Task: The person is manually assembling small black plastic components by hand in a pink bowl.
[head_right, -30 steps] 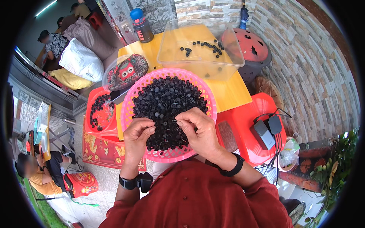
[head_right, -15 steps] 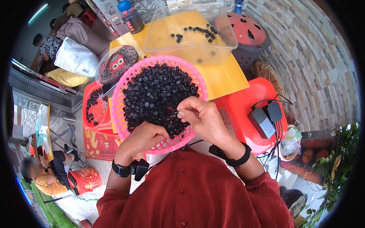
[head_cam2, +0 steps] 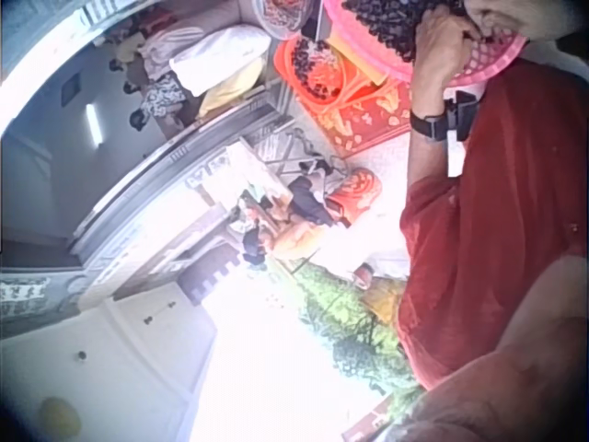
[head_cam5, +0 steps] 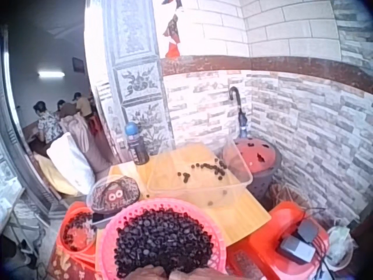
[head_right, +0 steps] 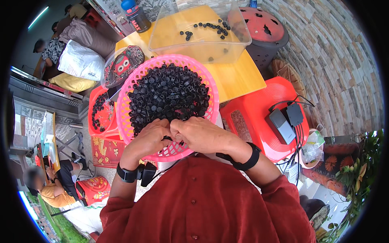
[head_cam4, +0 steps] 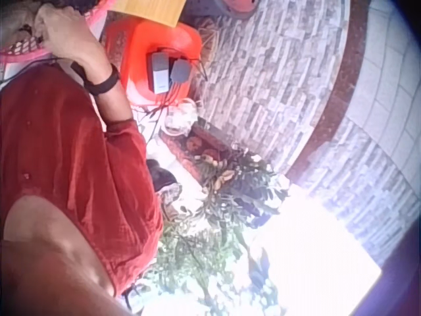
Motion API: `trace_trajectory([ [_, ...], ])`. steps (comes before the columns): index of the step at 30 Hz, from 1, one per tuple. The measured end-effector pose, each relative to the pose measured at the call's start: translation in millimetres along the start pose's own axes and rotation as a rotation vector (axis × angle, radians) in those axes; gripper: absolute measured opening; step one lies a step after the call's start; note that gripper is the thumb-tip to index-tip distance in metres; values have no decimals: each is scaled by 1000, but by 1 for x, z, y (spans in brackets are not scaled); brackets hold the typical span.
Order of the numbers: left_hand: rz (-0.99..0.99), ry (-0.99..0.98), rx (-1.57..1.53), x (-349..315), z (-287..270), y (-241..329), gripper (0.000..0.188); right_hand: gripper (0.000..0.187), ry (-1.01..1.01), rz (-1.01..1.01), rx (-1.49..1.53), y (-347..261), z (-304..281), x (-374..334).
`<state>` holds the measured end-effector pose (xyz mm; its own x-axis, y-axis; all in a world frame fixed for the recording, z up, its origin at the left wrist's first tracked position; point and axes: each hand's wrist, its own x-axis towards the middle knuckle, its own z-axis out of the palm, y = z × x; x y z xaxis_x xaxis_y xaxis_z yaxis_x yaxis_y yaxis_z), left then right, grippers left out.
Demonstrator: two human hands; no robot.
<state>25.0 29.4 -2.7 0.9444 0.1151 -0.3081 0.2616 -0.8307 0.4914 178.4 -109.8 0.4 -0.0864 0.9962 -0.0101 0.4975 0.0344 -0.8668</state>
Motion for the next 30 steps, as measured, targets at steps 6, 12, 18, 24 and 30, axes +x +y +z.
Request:
trace_trajectory([
  [6, -138, 181, 308, -5, -12, 2, 23, 18, 53, -55, -415, 11, 6, 11],
  [12, 14, 204, 10, -15, -11, -11, 19, 18, 76, 51, -101, -2, -8, 13],
  [18, -146, 118, 263, -12, -5, 1, 21, 10, -212, 91, -170, 6, 7, 25],
  [24, -143, 331, 415, -13, -8, -8, 15, 12, 368, -108, -339, 18, 2, 28],
  [30, 126, 218, 79, 3, 7, 5, 21, 10, 438, -75, -144, 12, -3, 23],
])
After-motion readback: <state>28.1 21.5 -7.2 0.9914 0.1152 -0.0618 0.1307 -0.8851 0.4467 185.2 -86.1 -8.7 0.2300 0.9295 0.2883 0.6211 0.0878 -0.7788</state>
